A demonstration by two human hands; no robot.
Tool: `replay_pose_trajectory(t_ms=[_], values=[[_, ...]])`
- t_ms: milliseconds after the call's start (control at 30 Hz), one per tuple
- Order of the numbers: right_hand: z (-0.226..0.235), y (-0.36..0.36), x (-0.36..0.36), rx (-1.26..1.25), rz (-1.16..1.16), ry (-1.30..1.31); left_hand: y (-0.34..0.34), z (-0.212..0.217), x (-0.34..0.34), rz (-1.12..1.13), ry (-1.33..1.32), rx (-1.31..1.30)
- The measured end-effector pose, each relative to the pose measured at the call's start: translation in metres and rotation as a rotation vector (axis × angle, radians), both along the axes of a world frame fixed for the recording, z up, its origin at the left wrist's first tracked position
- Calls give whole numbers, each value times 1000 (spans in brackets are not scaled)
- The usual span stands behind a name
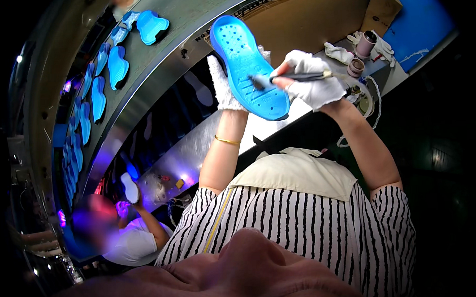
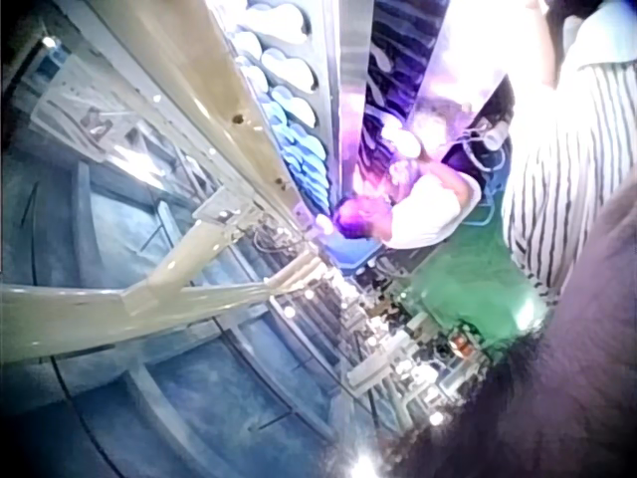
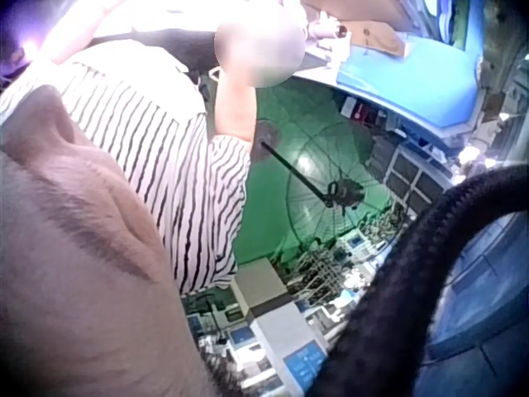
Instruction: The person applies adhesive to the underside of blue shoe soles using a brush. They pick up one sole at a time from a conveyor, coat the surface with the brush, and then place it back onto the conveyor belt.
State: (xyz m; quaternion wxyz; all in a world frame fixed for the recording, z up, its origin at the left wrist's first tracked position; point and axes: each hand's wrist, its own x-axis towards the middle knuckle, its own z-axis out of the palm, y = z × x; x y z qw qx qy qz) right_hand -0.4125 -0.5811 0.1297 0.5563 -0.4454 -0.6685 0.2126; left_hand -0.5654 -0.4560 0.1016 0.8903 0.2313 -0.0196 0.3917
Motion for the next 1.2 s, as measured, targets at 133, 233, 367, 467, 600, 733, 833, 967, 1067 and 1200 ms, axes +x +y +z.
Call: replay_pose_trajectory(t_ms=[133, 233, 367, 467, 600, 733, 833, 967, 1067, 1200], values=[[-3, 5, 15, 111, -3, 94, -40, 7, 6, -115, -155, 65], [-9, -2, -5, 127, 59, 158, -27, 1, 9, -22, -29, 171], [-5, -15, -28, -20, 177, 212, -22, 6, 5, 64, 11, 181], [-10, -11, -20, -5, 29, 332, -25, 6, 4, 86, -26, 218], [-22, -16, -38, 118, 10, 181, -23, 4, 6, 79, -17, 192], [-11, -14, -28, -154, 178, 362, -25, 7, 3, 30, -72, 187], [-16, -12, -22, 26, 100, 249, -29, 16, 0, 41, -83, 197], [-22, -17, -28, 72, 146, 140, -23, 18, 0, 34, -45, 224], [-8, -16, -19, -121, 177, 234, -22, 20, -2, 1, -53, 209], [-17, -16, -22, 85, 117, 98, -16, 26, -6, -38, -70, 137]])
